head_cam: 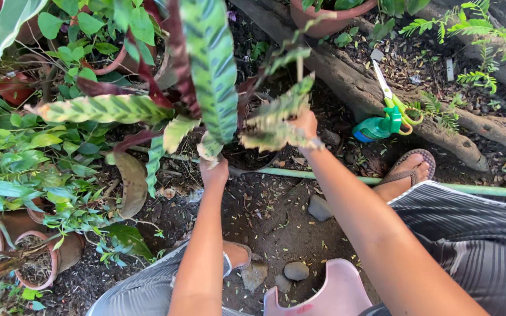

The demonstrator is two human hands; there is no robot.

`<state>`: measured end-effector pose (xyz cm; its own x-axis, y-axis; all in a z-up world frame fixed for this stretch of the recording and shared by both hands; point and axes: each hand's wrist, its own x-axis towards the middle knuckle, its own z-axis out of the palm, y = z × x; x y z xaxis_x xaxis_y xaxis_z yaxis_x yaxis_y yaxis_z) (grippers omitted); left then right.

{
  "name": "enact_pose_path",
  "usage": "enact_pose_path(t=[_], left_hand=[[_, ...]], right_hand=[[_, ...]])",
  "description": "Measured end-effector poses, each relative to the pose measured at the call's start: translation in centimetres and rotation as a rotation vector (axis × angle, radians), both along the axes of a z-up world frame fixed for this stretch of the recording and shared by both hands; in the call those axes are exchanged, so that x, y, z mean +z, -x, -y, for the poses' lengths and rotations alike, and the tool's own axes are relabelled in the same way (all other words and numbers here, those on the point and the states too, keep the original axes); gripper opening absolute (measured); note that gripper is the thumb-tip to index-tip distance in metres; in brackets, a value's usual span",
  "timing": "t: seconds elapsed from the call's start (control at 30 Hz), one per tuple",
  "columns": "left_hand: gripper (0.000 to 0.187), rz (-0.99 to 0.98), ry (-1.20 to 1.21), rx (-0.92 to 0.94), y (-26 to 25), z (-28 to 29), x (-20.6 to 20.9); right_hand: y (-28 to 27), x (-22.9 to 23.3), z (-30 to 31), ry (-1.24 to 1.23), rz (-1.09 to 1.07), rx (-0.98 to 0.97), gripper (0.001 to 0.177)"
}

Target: The person sits on a small stool in a garden and uses a small hand hoe to loosen the soil around a potted plant. They then use a pair of scissors to trim a leaf on the plant.

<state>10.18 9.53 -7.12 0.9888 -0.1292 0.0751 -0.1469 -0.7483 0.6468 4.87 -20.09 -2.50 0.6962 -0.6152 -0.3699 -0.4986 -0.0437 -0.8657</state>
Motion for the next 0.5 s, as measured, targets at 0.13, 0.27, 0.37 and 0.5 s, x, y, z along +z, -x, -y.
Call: enact_pose_path(t=[0.13, 0.27, 0.37, 0.5], left_hand=[[0.035, 0.171, -0.509, -0.353, -3.4, -1.1, -1.0], [0.035, -0.497, 0.44, -0.414, -8.9, 2.2, -3.5], [0.036, -1.119, 1.441, -0.237, -10.8, 3.7, -5.2], [0.032, -0.444, 0.471, -0.086, -8.5, 2.1, -2.3]], right_hand=[[5.4, -3.3, -3.3, -0.041, 0.068, -0.203, 0.036], [9.3, -5.2, -7.4, -0.208, 0.069, -0.439, 0.027], [10.0, -4.1, -9.0, -0.412, 0.141, -0.574, 0.03], [10.7, -1.4, -10.0, -0.519, -0.014, -0.581, 0.028]])
